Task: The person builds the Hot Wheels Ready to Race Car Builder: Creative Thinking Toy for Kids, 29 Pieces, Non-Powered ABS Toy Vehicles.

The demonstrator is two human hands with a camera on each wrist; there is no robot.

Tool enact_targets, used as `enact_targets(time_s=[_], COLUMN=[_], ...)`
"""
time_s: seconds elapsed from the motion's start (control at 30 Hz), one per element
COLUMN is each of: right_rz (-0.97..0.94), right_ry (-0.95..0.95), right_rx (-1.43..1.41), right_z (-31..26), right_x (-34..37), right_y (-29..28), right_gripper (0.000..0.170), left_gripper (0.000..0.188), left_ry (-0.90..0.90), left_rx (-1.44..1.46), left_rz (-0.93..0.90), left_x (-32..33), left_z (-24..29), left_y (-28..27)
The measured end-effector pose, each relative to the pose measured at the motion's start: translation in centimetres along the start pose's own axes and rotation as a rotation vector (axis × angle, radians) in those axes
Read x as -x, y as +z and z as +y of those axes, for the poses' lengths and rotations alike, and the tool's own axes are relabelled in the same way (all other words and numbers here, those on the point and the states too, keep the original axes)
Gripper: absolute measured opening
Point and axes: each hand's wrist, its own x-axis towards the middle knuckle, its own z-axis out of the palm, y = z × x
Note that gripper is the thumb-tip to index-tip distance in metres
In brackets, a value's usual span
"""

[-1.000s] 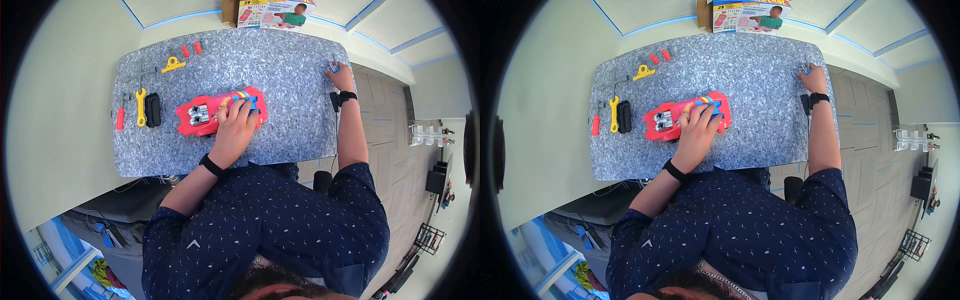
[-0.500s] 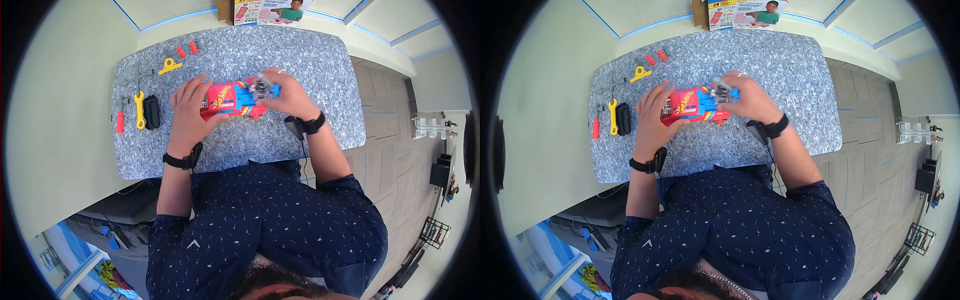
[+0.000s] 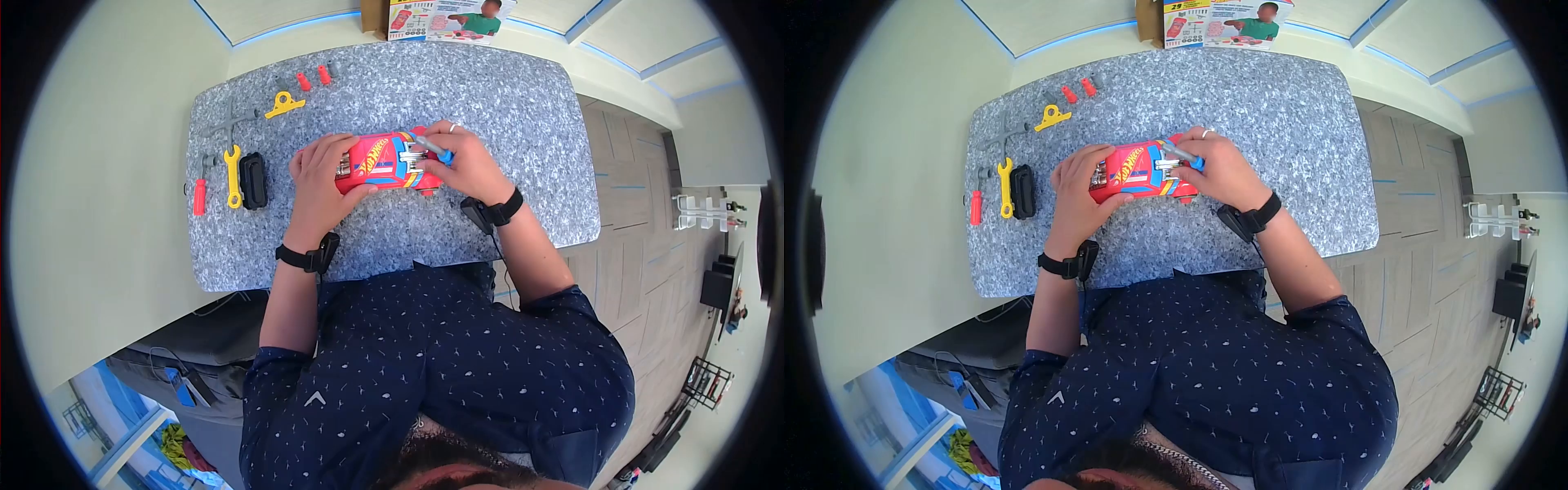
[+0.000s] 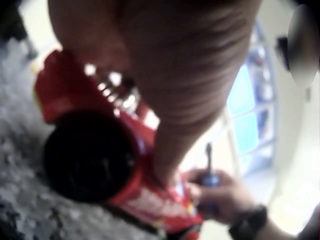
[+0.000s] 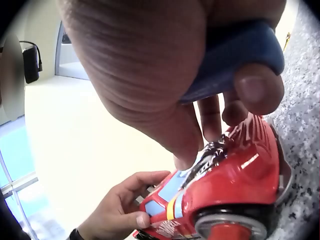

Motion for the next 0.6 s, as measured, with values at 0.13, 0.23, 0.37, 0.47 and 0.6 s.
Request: enact_targets(time_s=[0.13,0.23,0.37,0.47,0.6], right_rz=[-0.010,-0.104,-0.022,0.229,0.277], right_ry=[0.035,0.091,-0.013,0.196,0.427], right_rx=[0.159,0.242,0.138,-0.208,0.194], right_z=[-0.5,-1.6,0.7,2.8,6.3], right_x=[-0.1,-1.2,-2.4,-1.1,0.2], right_y=[0.6,0.1,0.5,0.1,-1.9], right_gripper=[0.027,0.027,0.033,0.043,0.063], left_gripper=[0.083,0.083,0.086,0.083,0.083], left_ry=[-0.012,-0.016,-0.056,-0.060,-0.054], left_rx=[-0.003,-0.004,0.000,-0.017,-0.006], left_rz=[-0.002,0.002,0.028,0.047,0.058], left_x=[-0.1,-0.1,-0.9,-2.2,-3.1], left_z=[0.1,0.1,-0.1,-1.1,-2.1], left_y=[0.2,0.4,0.6,0.6,1.2])
